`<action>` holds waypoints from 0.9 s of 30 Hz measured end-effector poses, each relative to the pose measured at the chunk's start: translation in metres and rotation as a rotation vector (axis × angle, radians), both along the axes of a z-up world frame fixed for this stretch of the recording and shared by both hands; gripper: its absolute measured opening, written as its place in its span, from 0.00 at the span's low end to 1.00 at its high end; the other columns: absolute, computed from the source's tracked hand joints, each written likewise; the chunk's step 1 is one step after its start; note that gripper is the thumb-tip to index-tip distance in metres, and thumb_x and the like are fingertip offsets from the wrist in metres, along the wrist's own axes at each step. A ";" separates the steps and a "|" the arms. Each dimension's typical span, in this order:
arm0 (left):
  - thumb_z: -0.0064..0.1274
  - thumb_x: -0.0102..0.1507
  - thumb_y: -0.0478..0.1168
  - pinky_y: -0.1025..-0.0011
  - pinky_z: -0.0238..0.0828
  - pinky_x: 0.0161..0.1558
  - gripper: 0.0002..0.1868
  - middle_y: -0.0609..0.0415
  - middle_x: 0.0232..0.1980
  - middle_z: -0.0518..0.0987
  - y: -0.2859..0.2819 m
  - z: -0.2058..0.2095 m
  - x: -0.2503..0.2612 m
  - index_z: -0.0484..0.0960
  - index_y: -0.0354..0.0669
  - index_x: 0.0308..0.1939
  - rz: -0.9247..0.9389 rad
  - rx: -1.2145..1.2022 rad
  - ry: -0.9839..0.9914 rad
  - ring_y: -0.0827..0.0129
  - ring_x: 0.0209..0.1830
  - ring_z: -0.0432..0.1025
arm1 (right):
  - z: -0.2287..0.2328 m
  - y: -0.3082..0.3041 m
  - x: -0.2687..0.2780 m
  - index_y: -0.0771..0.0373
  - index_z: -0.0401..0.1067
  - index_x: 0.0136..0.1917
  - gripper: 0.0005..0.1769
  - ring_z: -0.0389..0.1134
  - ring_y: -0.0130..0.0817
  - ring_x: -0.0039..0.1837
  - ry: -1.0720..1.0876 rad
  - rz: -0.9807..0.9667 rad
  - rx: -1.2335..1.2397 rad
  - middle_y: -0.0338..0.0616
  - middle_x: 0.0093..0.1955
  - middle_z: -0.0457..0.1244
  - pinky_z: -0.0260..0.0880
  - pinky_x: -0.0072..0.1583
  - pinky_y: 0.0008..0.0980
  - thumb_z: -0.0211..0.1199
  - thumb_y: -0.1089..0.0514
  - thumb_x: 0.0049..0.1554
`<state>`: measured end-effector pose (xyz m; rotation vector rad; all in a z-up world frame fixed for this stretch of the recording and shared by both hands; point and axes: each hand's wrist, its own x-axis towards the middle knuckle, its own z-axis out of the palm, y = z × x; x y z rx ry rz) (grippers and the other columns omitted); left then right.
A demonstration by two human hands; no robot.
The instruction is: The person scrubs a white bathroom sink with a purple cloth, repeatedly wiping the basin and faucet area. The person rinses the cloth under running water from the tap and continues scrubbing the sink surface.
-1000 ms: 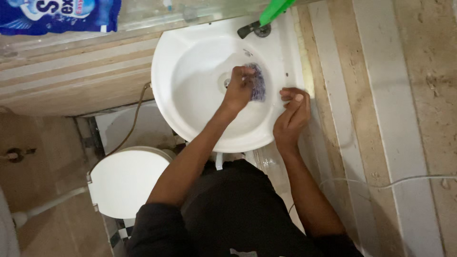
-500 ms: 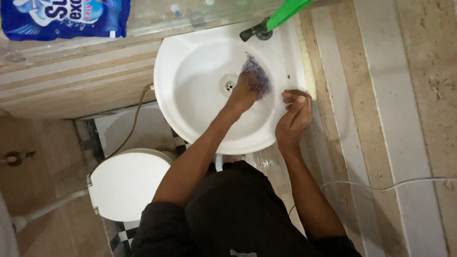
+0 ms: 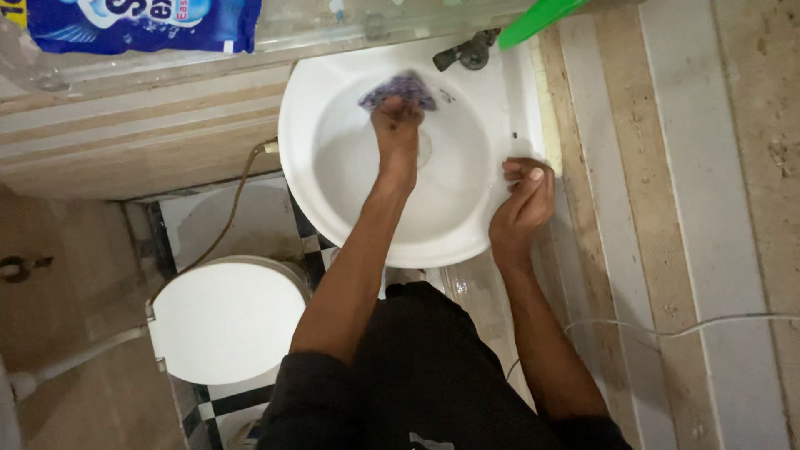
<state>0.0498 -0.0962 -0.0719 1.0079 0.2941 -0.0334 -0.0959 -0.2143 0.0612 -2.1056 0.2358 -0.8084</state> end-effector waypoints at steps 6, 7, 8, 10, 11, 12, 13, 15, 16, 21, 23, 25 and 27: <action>0.49 0.65 0.26 0.72 0.71 0.56 0.17 0.39 0.58 0.70 0.000 0.002 -0.012 0.70 0.30 0.58 0.024 0.906 -0.417 0.60 0.57 0.68 | -0.001 -0.001 -0.002 0.70 0.72 0.52 0.28 0.65 0.38 0.49 0.014 -0.003 -0.006 0.48 0.48 0.65 0.64 0.50 0.36 0.35 0.52 0.76; 0.50 0.60 0.26 0.71 0.70 0.59 0.22 0.34 0.62 0.69 0.005 0.006 -0.022 0.70 0.28 0.59 -0.049 1.164 -0.491 0.54 0.63 0.66 | -0.001 -0.001 -0.003 0.70 0.72 0.52 0.28 0.65 0.38 0.49 0.018 -0.006 -0.010 0.48 0.48 0.65 0.64 0.50 0.37 0.35 0.52 0.76; 0.51 0.55 0.26 0.69 0.70 0.62 0.27 0.29 0.67 0.68 0.011 0.011 -0.028 0.70 0.26 0.60 -0.128 1.421 -0.563 0.49 0.69 0.63 | 0.000 -0.001 -0.002 0.70 0.72 0.52 0.28 0.65 0.38 0.49 0.022 -0.006 -0.006 0.47 0.48 0.65 0.64 0.50 0.36 0.34 0.52 0.76; 0.51 0.62 0.36 0.63 0.67 0.62 0.24 0.32 0.68 0.69 0.023 0.023 -0.027 0.72 0.26 0.60 -0.163 1.913 -0.736 0.48 0.69 0.62 | -0.001 -0.001 -0.002 0.70 0.72 0.52 0.28 0.65 0.37 0.49 0.032 -0.006 0.004 0.47 0.48 0.65 0.64 0.50 0.36 0.34 0.52 0.76; 0.52 0.65 0.41 0.60 0.65 0.62 0.24 0.33 0.68 0.70 0.028 0.029 -0.027 0.73 0.27 0.61 -0.178 2.158 -0.826 0.48 0.70 0.62 | -0.001 -0.002 -0.002 0.70 0.72 0.52 0.28 0.66 0.37 0.49 0.027 -0.002 0.007 0.47 0.48 0.65 0.65 0.50 0.36 0.34 0.52 0.76; 0.50 0.65 0.43 0.61 0.63 0.61 0.25 0.36 0.68 0.70 0.033 0.035 -0.027 0.74 0.29 0.61 -0.221 2.305 -0.868 0.49 0.69 0.62 | -0.001 -0.002 -0.002 0.69 0.72 0.52 0.27 0.66 0.37 0.49 0.022 0.002 0.011 0.47 0.48 0.65 0.65 0.50 0.36 0.34 0.52 0.76; 0.49 0.64 0.45 0.62 0.60 0.60 0.26 0.38 0.68 0.70 0.039 0.041 -0.027 0.75 0.31 0.62 -0.266 2.453 -0.910 0.51 0.69 0.62 | 0.000 -0.002 -0.002 0.69 0.71 0.52 0.27 0.66 0.36 0.50 0.017 0.007 0.015 0.47 0.48 0.65 0.65 0.50 0.35 0.34 0.52 0.76; 0.49 0.62 0.47 0.62 0.56 0.59 0.28 0.43 0.66 0.71 0.045 0.052 -0.027 0.76 0.35 0.63 -0.382 2.726 -0.932 0.54 0.68 0.61 | 0.001 0.000 -0.002 0.70 0.71 0.52 0.27 0.66 0.37 0.50 0.012 0.007 0.035 0.47 0.49 0.65 0.65 0.51 0.35 0.35 0.52 0.76; 0.50 0.61 0.46 0.62 0.55 0.59 0.28 0.46 0.64 0.72 0.046 0.057 -0.026 0.76 0.36 0.63 -0.456 2.851 -0.910 0.56 0.67 0.61 | 0.002 0.001 -0.002 0.70 0.71 0.52 0.27 0.66 0.37 0.50 0.009 0.007 0.045 0.47 0.49 0.66 0.65 0.51 0.36 0.35 0.52 0.76; 0.54 0.61 0.43 0.59 0.52 0.62 0.21 0.52 0.57 0.79 0.066 0.085 -0.028 0.83 0.41 0.57 -0.866 2.996 -0.678 0.58 0.62 0.66 | 0.002 -0.001 -0.004 0.71 0.71 0.53 0.27 0.66 0.37 0.49 0.018 0.008 0.056 0.48 0.49 0.66 0.65 0.51 0.36 0.35 0.52 0.76; 0.58 0.61 0.40 0.60 0.55 0.60 0.20 0.52 0.58 0.80 0.075 0.092 -0.031 0.84 0.42 0.57 -1.255 2.816 -0.589 0.58 0.62 0.69 | -0.001 -0.002 -0.003 0.70 0.71 0.53 0.27 0.66 0.37 0.49 0.010 0.015 0.064 0.48 0.49 0.66 0.66 0.51 0.35 0.35 0.52 0.76; 0.57 0.60 0.42 0.57 0.56 0.59 0.19 0.50 0.56 0.80 0.079 0.092 -0.035 0.85 0.43 0.55 -1.143 2.612 -0.494 0.54 0.61 0.70 | -0.003 -0.005 -0.002 0.70 0.71 0.53 0.27 0.67 0.36 0.50 -0.014 0.033 0.063 0.48 0.51 0.66 0.68 0.52 0.35 0.35 0.52 0.76; 0.55 0.62 0.41 0.56 0.60 0.58 0.15 0.50 0.54 0.82 0.085 0.088 -0.036 0.86 0.44 0.52 -1.150 2.370 -0.352 0.53 0.59 0.74 | -0.003 -0.004 -0.003 0.70 0.71 0.53 0.27 0.66 0.38 0.50 -0.012 0.021 0.051 0.49 0.50 0.66 0.68 0.54 0.36 0.35 0.52 0.76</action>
